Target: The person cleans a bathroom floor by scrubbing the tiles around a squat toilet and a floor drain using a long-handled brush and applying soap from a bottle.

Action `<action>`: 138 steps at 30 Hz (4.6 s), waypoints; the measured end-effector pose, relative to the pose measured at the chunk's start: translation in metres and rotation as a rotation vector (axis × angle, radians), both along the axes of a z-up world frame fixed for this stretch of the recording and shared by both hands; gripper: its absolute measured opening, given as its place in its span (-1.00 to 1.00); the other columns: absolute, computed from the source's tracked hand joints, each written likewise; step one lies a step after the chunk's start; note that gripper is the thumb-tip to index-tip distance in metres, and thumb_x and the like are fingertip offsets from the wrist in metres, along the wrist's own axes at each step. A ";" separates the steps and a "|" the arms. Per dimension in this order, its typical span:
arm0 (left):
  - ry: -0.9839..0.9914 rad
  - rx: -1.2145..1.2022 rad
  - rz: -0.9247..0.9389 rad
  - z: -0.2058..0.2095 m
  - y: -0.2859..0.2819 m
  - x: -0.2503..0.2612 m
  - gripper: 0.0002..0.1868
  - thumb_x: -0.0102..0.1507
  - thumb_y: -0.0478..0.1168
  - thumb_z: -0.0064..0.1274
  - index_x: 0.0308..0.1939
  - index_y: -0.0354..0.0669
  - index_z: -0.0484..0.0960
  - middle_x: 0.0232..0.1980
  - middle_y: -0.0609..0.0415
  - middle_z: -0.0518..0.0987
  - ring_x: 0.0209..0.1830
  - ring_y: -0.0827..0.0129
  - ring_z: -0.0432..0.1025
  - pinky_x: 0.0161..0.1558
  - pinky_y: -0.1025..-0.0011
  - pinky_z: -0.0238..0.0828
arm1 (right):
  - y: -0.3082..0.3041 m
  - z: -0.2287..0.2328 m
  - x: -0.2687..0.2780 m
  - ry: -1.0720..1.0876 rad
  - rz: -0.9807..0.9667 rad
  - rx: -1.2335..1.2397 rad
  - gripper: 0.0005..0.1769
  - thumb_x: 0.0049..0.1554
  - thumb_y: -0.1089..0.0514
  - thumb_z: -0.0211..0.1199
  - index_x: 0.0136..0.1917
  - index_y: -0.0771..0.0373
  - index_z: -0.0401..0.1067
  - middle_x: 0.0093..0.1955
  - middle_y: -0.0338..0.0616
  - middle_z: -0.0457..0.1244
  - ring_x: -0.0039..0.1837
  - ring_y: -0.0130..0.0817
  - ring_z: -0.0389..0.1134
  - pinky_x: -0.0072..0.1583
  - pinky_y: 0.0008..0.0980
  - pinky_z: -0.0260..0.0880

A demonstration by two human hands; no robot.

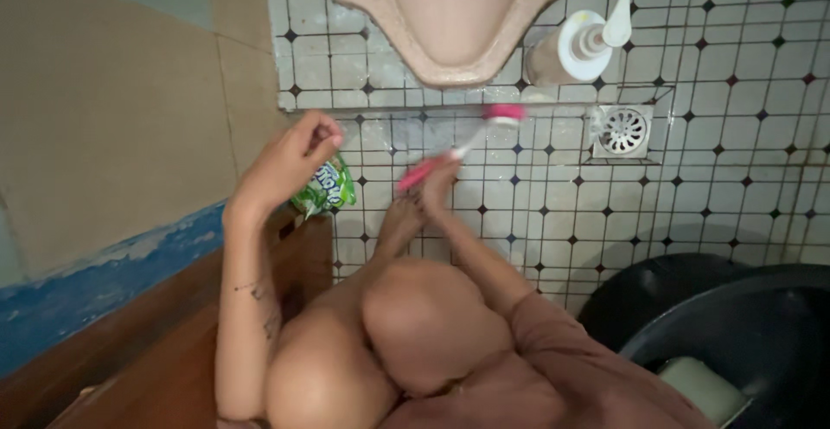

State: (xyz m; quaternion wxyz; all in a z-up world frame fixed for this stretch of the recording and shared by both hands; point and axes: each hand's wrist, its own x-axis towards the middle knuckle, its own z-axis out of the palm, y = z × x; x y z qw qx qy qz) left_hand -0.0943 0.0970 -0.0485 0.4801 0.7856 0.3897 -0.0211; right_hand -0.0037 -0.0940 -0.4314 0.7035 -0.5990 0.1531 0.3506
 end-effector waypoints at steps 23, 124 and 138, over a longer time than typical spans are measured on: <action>0.101 0.006 -0.021 0.005 -0.006 -0.006 -0.74 0.38 -0.06 -0.01 -0.03 -0.17 0.52 -0.21 0.01 0.65 -0.21 0.25 0.53 -0.11 0.30 0.43 | -0.033 -0.052 0.129 0.105 -0.144 0.096 -0.61 0.40 -0.04 -0.18 -0.15 0.24 0.19 -0.39 0.00 0.24 -0.37 -0.05 0.37 -0.32 -0.04 0.46; -0.213 0.286 -0.189 0.003 -0.058 0.234 -0.63 0.29 -0.14 0.15 0.06 -0.24 0.42 0.08 -0.24 0.51 0.07 -0.09 0.47 0.08 0.12 0.38 | -0.135 0.133 0.216 -0.789 0.613 -1.001 -0.63 0.38 -0.11 -0.14 0.22 0.21 0.19 -0.24 0.27 0.35 -0.17 0.37 0.38 -0.11 0.31 0.31; -0.440 -0.520 0.102 -0.163 -0.069 0.342 -0.31 0.21 -0.17 0.20 0.35 -0.41 0.35 0.02 -0.14 0.61 -0.39 0.39 0.53 -0.42 0.48 0.51 | -0.119 0.133 0.250 -0.852 0.756 -0.979 -0.55 0.35 -0.08 -0.14 0.27 0.33 0.16 -0.19 0.29 0.38 -0.15 0.33 0.42 -0.10 0.27 0.37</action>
